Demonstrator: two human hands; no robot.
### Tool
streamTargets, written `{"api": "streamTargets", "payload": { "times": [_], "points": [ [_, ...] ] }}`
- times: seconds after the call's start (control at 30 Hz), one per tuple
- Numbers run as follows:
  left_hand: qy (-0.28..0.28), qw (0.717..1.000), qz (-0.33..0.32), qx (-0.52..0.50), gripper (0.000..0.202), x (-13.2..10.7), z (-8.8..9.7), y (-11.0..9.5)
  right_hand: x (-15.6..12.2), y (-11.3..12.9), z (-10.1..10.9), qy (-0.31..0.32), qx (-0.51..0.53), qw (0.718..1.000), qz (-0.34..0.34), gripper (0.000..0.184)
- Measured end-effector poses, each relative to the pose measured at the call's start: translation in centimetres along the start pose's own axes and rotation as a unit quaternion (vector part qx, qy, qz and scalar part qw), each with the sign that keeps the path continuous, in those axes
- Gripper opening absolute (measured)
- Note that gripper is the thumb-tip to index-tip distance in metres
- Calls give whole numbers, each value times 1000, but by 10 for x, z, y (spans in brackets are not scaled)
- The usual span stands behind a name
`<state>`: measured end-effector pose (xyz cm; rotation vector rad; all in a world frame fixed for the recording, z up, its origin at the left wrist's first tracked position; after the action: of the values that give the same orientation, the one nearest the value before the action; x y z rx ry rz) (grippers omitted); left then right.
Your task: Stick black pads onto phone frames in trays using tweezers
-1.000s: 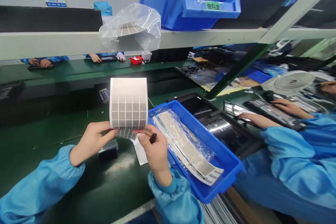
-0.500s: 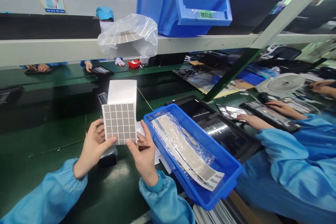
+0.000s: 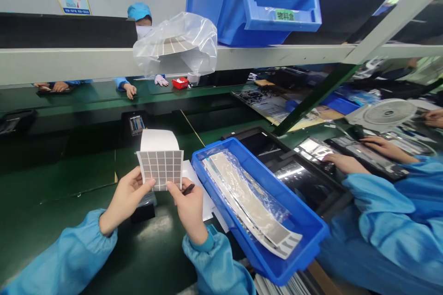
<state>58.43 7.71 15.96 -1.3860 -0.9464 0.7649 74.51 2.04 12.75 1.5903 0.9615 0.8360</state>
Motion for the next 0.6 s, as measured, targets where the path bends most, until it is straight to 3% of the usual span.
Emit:
{"api": "streamTargets", "payload": {
  "times": [0.17, 0.37, 0.6],
  "points": [
    [-6, 999, 34, -18, 36, -2, -2, 1, -1, 2, 2, -15, -24, 1000, 14, 32],
    [-30, 999, 38, -10, 37, 0, 1, -4, -1, 8, -4, 34, -16, 999, -12, 28],
    [36, 992, 121, -18, 48, -3, 3, -1, -2, 9, -6, -2, 0, 1000, -13, 27]
  ]
}}
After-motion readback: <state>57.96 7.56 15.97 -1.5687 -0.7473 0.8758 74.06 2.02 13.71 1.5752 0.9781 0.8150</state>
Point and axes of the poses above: each hand's wrist, its own x-axis towards the middle knuckle, its own z-axis out of the back of the hand, y = z × x, the point moved 5 cm from there along x, towards the middle knuckle, and after that the axes turned 3 degrees about x, right-handed, at the moved point
